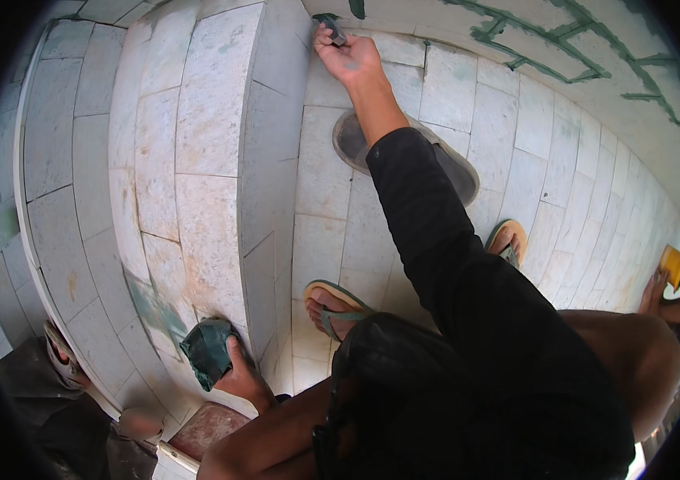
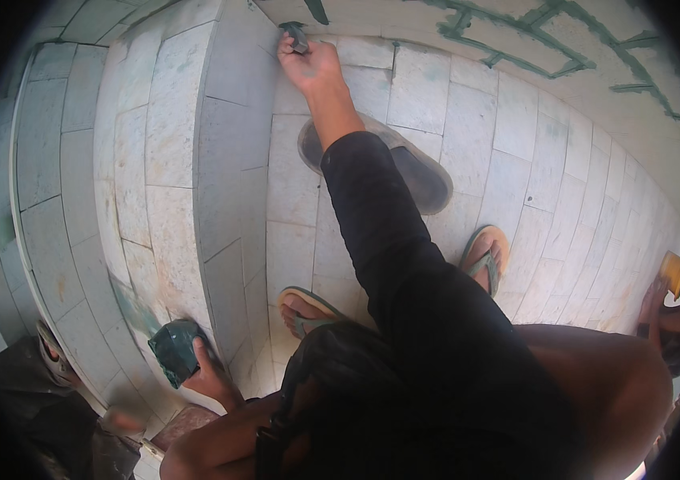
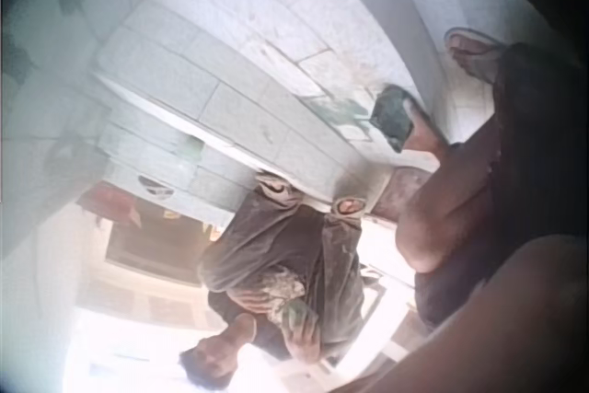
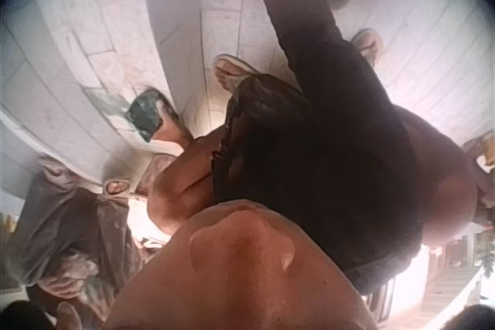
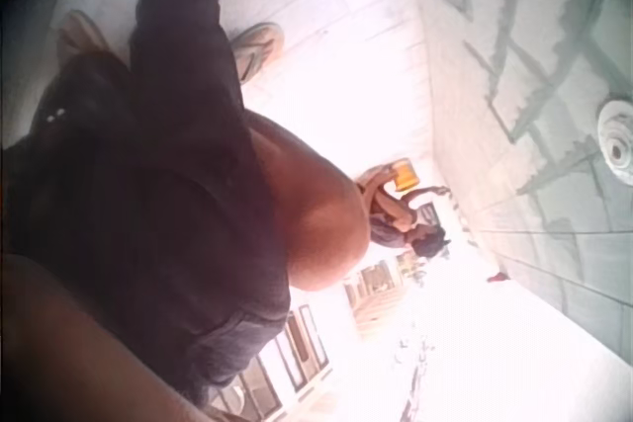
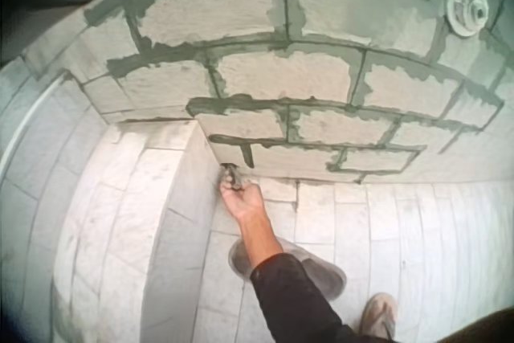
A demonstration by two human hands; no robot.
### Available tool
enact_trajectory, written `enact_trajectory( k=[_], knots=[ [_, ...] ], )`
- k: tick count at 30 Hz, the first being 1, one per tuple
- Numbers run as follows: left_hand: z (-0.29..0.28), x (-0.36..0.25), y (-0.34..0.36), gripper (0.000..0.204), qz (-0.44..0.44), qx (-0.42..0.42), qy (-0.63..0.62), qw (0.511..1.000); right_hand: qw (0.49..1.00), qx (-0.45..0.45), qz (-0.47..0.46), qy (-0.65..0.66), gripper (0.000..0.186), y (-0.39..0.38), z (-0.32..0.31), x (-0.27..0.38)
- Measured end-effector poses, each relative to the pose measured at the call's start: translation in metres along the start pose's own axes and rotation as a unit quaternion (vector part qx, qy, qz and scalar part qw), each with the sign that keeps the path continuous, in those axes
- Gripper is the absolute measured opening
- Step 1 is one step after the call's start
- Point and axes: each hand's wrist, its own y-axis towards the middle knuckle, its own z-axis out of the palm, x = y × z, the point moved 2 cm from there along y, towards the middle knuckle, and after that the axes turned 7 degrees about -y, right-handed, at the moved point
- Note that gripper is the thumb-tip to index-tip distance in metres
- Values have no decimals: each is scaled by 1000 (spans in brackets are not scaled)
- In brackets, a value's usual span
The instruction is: The person applies a green material into the gaps between wall stones using a small scrap piece of stone and their fingers.
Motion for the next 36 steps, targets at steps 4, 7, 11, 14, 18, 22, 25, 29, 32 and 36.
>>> enact_trajectory(
  k=[4, 7, 11, 14, 18, 22, 25, 29, 32, 36],
  knots=[
    [0, 4, 2, 43, 17, 10, -24, 1000, 1000, 15, -16, 16, 35, -7, -2, 16],
    [7, -3, 1, 41, 21, -14, -26, 999, 999, 31, -36, 9, 30, -15, -3, 19],
    [5, -15, -3, 39, 5, -7, -12, 1000, 999, -23, -35, -31, 27, -17, -7, -3],
    [6, -11, -1, 39, 25, -8, -16, 1000, 998, -48, 2, -33, 26, -6, -3, -6],
    [6, -11, -1, 39, 22, -10, -22, 999, 998, -59, -10, -20, 27, 9, 7, -3],
    [5, -9, -2, 38, -5, -10, 0, 1000, 995, -60, -70, -26, 31, 7, 5, 5],
    [6, -7, -1, 37, 15, -20, -32, 999, 997, -29, -69, -20, 25, 2, -4, 19],
    [13, -10, 0, 39, 38, 1, -40, 998, 998, 8, -59, -38, 23, 13, -8, 59],
    [3, -8, 0, 44, 31, 5, -4, 999, 996, 3, -75, -40, 22, -17, -5, 44],
    [0, -4, 2, 43, 27, 10, -27, 999, 969, 42, -69, -231, 27, -68, -3, 8]
  ],
)
